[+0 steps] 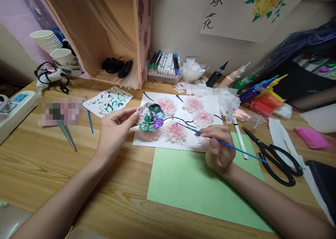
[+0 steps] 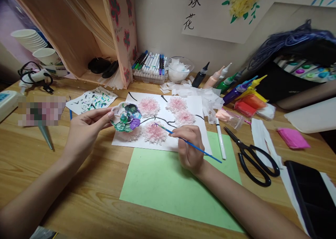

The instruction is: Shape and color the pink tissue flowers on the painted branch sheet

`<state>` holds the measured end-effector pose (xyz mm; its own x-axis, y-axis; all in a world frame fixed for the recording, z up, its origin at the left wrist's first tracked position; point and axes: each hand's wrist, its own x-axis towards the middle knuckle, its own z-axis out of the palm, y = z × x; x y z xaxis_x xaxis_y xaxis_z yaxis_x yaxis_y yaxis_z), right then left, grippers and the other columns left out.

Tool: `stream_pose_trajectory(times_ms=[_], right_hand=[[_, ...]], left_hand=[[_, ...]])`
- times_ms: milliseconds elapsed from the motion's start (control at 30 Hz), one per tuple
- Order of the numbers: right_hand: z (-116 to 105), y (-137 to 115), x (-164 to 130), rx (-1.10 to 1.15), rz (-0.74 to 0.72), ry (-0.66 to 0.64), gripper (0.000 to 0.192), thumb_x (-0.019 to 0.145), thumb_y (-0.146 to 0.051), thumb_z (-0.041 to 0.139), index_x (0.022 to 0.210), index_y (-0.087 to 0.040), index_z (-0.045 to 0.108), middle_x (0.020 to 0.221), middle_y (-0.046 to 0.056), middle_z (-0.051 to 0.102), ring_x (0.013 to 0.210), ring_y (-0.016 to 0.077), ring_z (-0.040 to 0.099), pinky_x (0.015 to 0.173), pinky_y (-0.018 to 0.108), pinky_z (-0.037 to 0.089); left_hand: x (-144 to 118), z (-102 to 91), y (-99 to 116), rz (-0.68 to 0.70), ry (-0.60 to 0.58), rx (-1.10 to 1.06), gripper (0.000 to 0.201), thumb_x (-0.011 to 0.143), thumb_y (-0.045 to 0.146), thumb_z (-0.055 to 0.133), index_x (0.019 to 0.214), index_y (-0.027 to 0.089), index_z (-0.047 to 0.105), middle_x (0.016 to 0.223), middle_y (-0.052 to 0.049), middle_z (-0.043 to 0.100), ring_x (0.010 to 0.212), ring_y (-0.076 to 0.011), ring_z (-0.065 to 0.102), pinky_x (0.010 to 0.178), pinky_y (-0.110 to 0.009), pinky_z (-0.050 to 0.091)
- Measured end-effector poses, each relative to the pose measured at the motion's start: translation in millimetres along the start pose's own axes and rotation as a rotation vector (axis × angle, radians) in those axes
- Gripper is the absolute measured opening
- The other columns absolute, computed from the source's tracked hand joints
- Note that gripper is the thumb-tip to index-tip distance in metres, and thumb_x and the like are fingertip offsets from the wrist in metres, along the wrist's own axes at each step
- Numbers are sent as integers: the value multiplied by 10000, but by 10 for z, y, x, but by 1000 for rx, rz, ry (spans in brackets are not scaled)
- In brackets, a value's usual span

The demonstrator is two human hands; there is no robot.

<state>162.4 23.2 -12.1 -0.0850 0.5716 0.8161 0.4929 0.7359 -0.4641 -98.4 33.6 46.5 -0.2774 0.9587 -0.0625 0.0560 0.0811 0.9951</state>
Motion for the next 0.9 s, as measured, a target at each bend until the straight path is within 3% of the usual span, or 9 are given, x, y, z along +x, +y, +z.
stream_pose_trajectory(times_ms=[233,467,700,900], right_hand=[[17,4,2,69,68,4,159,922,-195,454,959,-222,606,809,44,667,791,205,619,675,364,487],[17,5,10,-2,73,1,178,916,-159,477,994,-227,622,832,37,688,804,196,628,719,358,491],[15,2,13,-28,86,4,184,911,-139,484,992,-220,628,839,34,692,808,193,635,719,346,494],[19,10,16,-26,100,-27,179,911,-146,490,991,-222,631,858,37,693,817,193,634,722,345,495]], left_hand=[[-3,0,6,12,-25,7,338,697,403,778,960,193,752,962,-50,762,848,-175,711,756,-259,597],[-14,2,10,-11,-13,7,376,678,420,787,973,191,748,980,-58,758,888,-195,710,764,-271,600],[-2,7,5,24,-15,8,312,697,392,782,943,201,756,943,-39,765,847,-157,712,728,-220,596],[1,1,-6,23,-3,14,357,677,419,789,948,190,755,947,-55,763,848,-178,714,734,-254,603]])
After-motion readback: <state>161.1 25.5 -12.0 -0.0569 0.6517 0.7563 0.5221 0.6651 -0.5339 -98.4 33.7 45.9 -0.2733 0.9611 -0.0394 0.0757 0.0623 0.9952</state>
